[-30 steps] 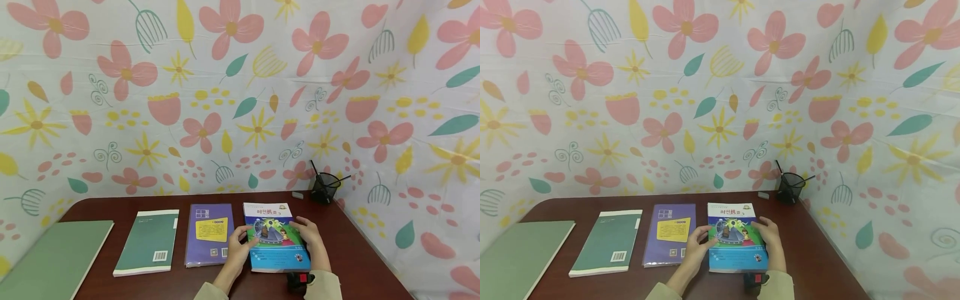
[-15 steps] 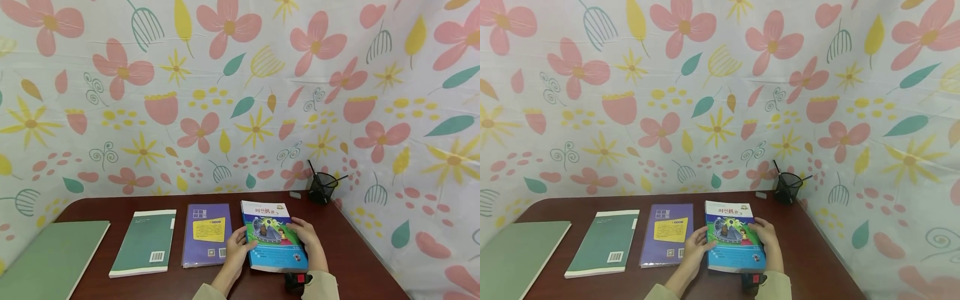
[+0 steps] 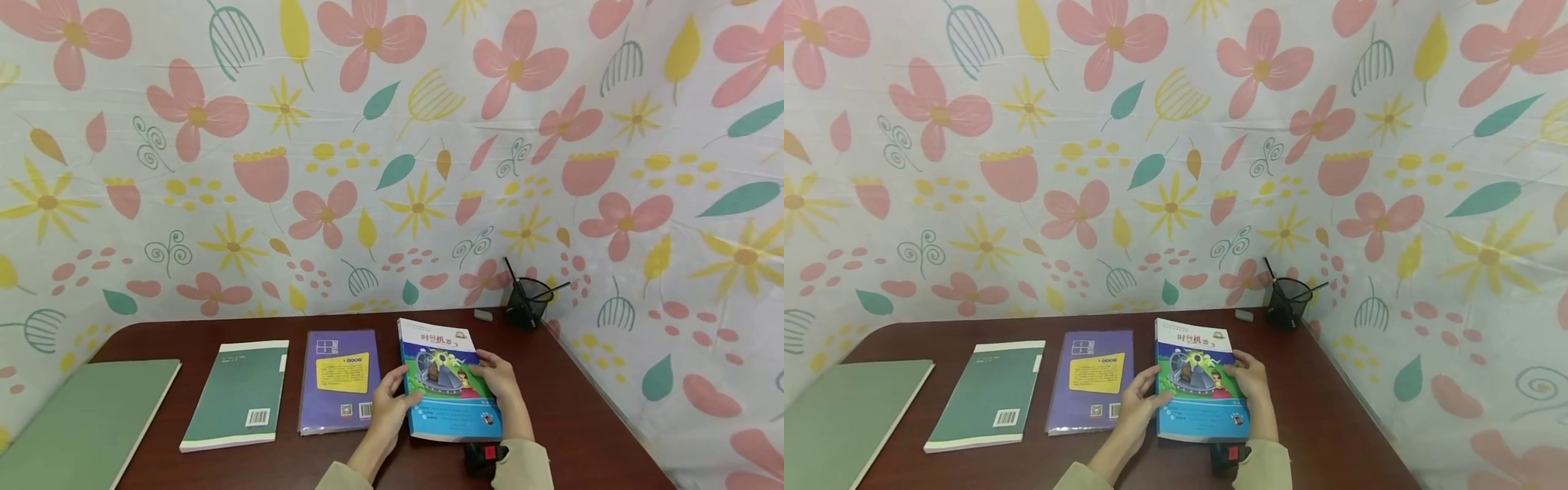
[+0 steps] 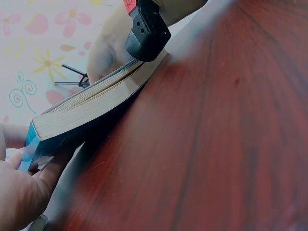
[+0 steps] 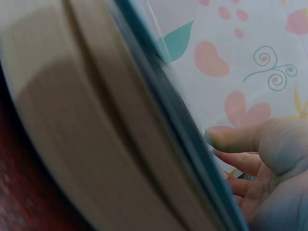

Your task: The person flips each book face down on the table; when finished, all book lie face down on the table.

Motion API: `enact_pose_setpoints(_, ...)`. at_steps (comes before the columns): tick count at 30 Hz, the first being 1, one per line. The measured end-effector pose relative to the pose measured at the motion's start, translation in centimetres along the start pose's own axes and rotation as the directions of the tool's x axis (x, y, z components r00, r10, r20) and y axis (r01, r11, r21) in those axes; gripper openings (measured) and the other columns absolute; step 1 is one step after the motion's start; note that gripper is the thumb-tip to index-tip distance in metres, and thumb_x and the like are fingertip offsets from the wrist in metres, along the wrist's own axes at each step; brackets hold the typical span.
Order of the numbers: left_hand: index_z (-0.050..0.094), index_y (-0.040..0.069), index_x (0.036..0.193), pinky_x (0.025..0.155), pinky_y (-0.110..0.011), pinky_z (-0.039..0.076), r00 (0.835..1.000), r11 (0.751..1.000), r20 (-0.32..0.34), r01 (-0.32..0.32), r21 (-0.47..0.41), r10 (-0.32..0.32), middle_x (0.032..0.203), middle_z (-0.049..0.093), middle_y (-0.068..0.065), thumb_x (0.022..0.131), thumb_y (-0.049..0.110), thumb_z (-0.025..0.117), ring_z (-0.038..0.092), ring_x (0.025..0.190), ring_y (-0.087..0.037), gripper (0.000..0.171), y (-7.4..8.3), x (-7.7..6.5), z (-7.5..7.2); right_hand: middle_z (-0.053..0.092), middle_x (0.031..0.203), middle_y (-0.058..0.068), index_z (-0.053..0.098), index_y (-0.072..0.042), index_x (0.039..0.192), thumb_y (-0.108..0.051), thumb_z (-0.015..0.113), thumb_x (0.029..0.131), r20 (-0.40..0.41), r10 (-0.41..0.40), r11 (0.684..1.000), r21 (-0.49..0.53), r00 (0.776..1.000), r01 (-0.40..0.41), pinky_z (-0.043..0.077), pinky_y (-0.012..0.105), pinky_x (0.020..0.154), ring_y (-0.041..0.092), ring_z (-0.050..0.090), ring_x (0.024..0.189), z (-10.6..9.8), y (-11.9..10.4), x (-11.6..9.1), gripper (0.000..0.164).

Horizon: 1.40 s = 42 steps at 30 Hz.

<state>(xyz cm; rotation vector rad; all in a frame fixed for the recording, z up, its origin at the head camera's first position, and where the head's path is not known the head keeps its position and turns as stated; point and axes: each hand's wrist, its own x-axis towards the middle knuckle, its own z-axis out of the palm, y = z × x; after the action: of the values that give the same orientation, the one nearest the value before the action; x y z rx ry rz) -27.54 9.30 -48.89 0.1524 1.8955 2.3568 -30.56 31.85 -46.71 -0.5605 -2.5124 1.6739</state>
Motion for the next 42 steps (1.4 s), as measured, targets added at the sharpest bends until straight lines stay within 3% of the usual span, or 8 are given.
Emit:
enact_pose_setpoints(7,0.051,0.002,0.139,0.084,-0.032,0.056,1.0,1.0,0.018,-0.004,-0.019,0.005,0.152,0.035,-0.03,0.083,-0.002,0.069,0.061,0.116,-0.035,0.059,0.2,0.0,0.0,0.036,0.149,0.033,0.041,0.001,0.146,-0.012,0.057,0.095,0.014,0.022,1.0,0.007,1.0,-0.022,0.032,0.057,0.112,0.045,0.04,0.134,-0.1,-0.2,0.0,0.055)
enact_pose_setpoints(12,0.053,0.005,0.138,0.084,-0.031,0.055,1.0,1.0,0.024,-0.004,-0.013,0.004,0.152,0.035,-0.028,0.083,-0.002,0.069,0.055,0.124,-0.039,0.058,0.3,-0.1,-0.1,0.036,0.149,0.032,0.04,0.0,0.146,-0.012,0.057,0.095,0.02,0.028,1.0,0.012,0.999,-0.029,0.032,0.057,0.112,0.045,0.039,0.134,0.0,-0.2,-0.1,0.055)
enact_pose_setpoints(18,0.054,0.005,0.138,0.086,-0.033,0.055,0.999,1.0,0.029,-0.02,-0.02,0.021,0.152,0.036,-0.027,0.082,-0.004,0.068,0.057,0.122,-0.04,0.058,0.5,0.0,-0.2,0.037,0.149,0.031,0.039,-0.004,0.148,-0.014,0.058,0.095,0.036,0.032,0.999,0.03,0.999,-0.033,0.038,0.053,0.105,0.042,0.045,0.128,0.0,-0.1,0.0,0.057)
enact_pose_setpoints(24,0.054,0.007,0.138,0.083,-0.029,0.056,0.998,0.999,0.058,-0.011,-0.05,0.013,0.153,0.036,-0.025,0.082,-0.005,0.068,0.065,0.11,-0.03,0.058,1.4,0.1,-0.7,0.034,0.152,0.028,0.037,-0.008,0.15,-0.017,0.06,0.095,0.06,0.036,0.995,0.094,0.998,-0.042,0.037,0.052,0.105,0.04,0.043,0.128,-0.1,-0.4,-0.2,0.061)
enact_pose_setpoints(30,0.053,0.007,0.139,0.078,-0.024,0.054,0.996,0.996,0.075,-0.04,-0.08,0.046,0.154,0.036,-0.024,0.083,-0.003,0.067,0.069,0.101,-0.025,0.058,2.4,0.4,-0.9,0.037,0.15,0.025,0.035,-0.011,0.151,-0.02,0.06,0.095,0.055,0.02,0.989,0.146,0.998,-0.028,0.036,0.051,0.108,0.036,0.043,0.128,-0.1,-0.9,-0.1,0.062)
enact_pose_setpoints(35,0.053,0.007,0.139,0.077,-0.022,0.054,0.995,0.994,0.082,-0.049,-0.102,0.057,0.154,0.036,-0.024,0.084,-0.003,0.067,0.071,0.097,-0.023,0.057,3.3,0.3,-0.9,0.037,0.15,0.023,0.036,-0.013,0.151,-0.022,0.06,0.096,0.058,0.003,0.983,0.182,0.998,-0.013,0.034,0.053,0.111,0.034,0.042,0.13,0.2,-1.1,0.0,0.061)
enact_pose_setpoints(42,0.055,0.007,0.137,0.077,-0.022,0.055,0.996,0.991,0.059,-0.06,-0.123,0.068,0.152,0.041,-0.021,0.084,-0.004,0.067,0.072,0.098,-0.025,0.056,4.5,-0.1,-0.5,0.04,0.149,0.022,0.038,-0.014,0.151,-0.023,0.06,0.096,0.07,-0.012,0.981,0.193,0.997,-0.002,0.041,0.045,0.105,0.029,0.047,0.125,0.6,-1.1,-0.1,0.06)
